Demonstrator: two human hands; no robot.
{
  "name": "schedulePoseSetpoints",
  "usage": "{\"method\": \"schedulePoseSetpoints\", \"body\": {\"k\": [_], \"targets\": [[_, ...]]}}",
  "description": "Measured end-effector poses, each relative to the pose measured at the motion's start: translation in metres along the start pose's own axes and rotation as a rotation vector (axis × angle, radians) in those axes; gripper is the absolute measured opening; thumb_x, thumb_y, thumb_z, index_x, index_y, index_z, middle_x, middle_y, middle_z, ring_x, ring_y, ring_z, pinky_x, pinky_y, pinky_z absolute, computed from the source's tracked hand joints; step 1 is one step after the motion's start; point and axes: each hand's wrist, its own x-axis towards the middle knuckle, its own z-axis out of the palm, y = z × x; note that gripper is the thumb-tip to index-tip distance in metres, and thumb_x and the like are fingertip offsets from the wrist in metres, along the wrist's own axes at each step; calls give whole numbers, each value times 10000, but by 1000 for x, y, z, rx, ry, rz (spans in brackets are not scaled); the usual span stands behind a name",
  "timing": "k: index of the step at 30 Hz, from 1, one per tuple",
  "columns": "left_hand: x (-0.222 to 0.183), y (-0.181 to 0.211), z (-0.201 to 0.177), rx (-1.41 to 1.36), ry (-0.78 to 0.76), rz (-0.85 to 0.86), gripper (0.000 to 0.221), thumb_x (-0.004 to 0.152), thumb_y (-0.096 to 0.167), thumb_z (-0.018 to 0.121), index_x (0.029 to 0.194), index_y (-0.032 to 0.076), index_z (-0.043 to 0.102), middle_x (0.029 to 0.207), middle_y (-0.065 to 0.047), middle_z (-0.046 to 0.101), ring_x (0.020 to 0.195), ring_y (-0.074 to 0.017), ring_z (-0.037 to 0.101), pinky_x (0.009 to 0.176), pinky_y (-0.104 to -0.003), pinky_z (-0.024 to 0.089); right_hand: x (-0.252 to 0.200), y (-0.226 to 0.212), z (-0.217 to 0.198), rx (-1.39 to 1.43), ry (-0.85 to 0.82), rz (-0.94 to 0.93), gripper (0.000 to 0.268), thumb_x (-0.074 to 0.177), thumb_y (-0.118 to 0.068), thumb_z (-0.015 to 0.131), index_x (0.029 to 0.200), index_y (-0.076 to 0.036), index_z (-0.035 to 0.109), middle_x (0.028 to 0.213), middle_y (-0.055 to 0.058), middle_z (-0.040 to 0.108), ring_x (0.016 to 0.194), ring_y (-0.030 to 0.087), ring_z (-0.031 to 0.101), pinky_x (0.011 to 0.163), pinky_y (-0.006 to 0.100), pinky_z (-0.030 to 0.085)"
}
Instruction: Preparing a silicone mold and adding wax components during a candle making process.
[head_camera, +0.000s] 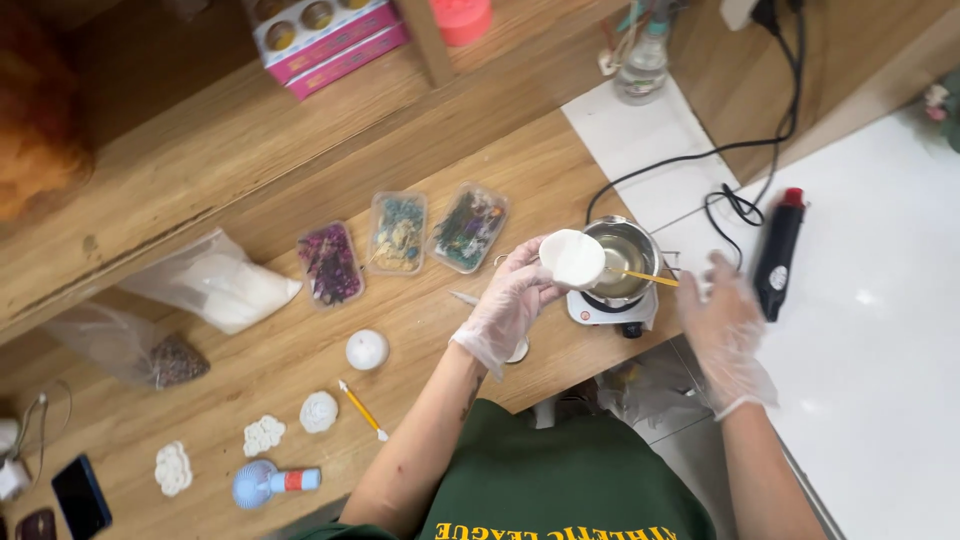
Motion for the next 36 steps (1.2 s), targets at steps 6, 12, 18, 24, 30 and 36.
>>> {"method": "schedulePoseSetpoints", "body": {"k": [6, 12, 18, 24, 30, 36], "targets": [[-51, 5, -29, -150, -50, 155, 560, 917, 48, 675, 1441, -51, 506, 1338, -130, 623, 1176, -190, 626, 991, -314, 538, -38, -65, -42, 399, 182, -234, 220, 1045, -128, 668, 1239, -25, 665, 1068, 101, 654, 878, 194, 638, 821, 329, 537], [-90, 26, -31, -110, 96, 196, 616, 839, 48, 683, 1420, -46, 499, 1322, -136, 641, 1186, -218, 657, 1009, -362, 557, -64, -101, -14, 480, 40, -281, 174, 990, -107, 685, 1152, -48, 705, 1007, 81, 687, 830, 162, 663, 785, 303, 542], [-50, 38, -21, 252, 153, 122, 644, 826, 88, 683, 1430, 101, 459, 1311, -91, 638, 1129, -202, 656, 923, -348, 555, -79, -96, -18, 385, 15, -202, 117, 966, -134, 713, 1059, -68, 737, 888, 73, 692, 777, 169, 663, 738, 314, 526], [3, 35, 0, 437, 26, -114, 553, 875, 168, 681, 1386, 9, 546, 1260, -125, 675, 1108, -189, 674, 909, -337, 567, -87, -64, -36, 407, 88, -25, 139, 960, -139, 677, 1065, -67, 733, 942, 82, 715, 804, 189, 684, 760, 322, 532], [42, 19, 13, 526, -73, -200, 544, 871, 174, 669, 1381, 16, 561, 1199, -107, 686, 1042, -166, 670, 873, -292, 578, -87, -43, -46, 337, 128, 150, 168, 949, -180, 677, 1065, -79, 745, 930, 97, 719, 795, 210, 682, 758, 344, 528], [87, 7, 19, 695, -35, -269, 524, 843, 123, 657, 1350, 7, 594, 1168, -132, 690, 951, -156, 684, 800, -267, 582, -81, -36, -54, 264, 60, 249, 191, 946, -218, 653, 1063, -102, 750, 967, 109, 734, 803, 254, 698, 769, 375, 534]]}}
